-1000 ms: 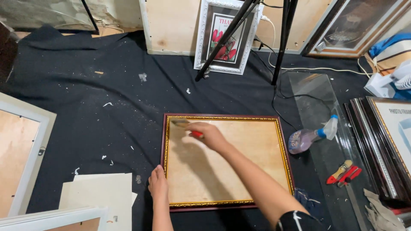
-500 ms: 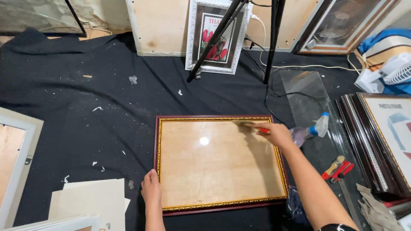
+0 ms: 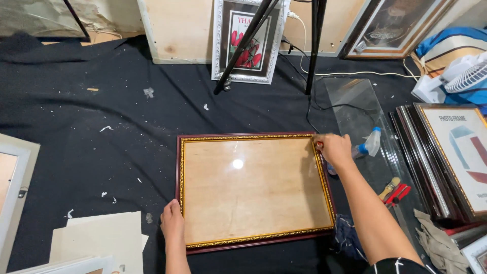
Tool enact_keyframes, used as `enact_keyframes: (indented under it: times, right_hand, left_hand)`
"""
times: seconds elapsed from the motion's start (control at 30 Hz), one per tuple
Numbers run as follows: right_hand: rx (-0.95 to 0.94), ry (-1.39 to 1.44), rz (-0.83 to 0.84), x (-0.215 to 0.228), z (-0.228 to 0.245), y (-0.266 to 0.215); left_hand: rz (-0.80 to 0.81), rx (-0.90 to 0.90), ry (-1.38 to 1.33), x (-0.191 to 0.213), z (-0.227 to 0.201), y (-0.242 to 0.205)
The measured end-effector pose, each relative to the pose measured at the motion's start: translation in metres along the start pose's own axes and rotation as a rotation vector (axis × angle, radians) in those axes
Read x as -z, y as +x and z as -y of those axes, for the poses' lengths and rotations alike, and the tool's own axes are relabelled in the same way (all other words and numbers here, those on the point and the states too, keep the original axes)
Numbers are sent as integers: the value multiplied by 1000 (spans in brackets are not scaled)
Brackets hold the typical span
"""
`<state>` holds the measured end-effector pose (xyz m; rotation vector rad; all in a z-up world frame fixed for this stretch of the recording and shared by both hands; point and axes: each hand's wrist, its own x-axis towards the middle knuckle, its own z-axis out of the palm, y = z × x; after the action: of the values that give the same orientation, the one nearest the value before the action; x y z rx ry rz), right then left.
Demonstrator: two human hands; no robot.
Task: The person wipes the back of a photo frame with a cloth, then flips it to clean the front glass. They then pick up another frame and wipe its back surface with a brush.
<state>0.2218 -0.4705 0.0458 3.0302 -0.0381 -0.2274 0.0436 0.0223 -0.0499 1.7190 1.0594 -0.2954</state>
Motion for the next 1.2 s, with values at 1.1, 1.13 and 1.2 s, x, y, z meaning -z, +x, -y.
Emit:
enact_keyframes:
  times: [1.1,1.13,1.2]
  right_hand:
    - [-344,436,-18,-3,-2,-38]
    - [-384,384,65,2,-3,-51]
    - [-377,375,90,-1,-8,-74]
  left_hand:
    - [17,0,0,9,-24,-23]
    - [16,2,1,8,-20,-23]
    - [26,7,10,8,-19,-23]
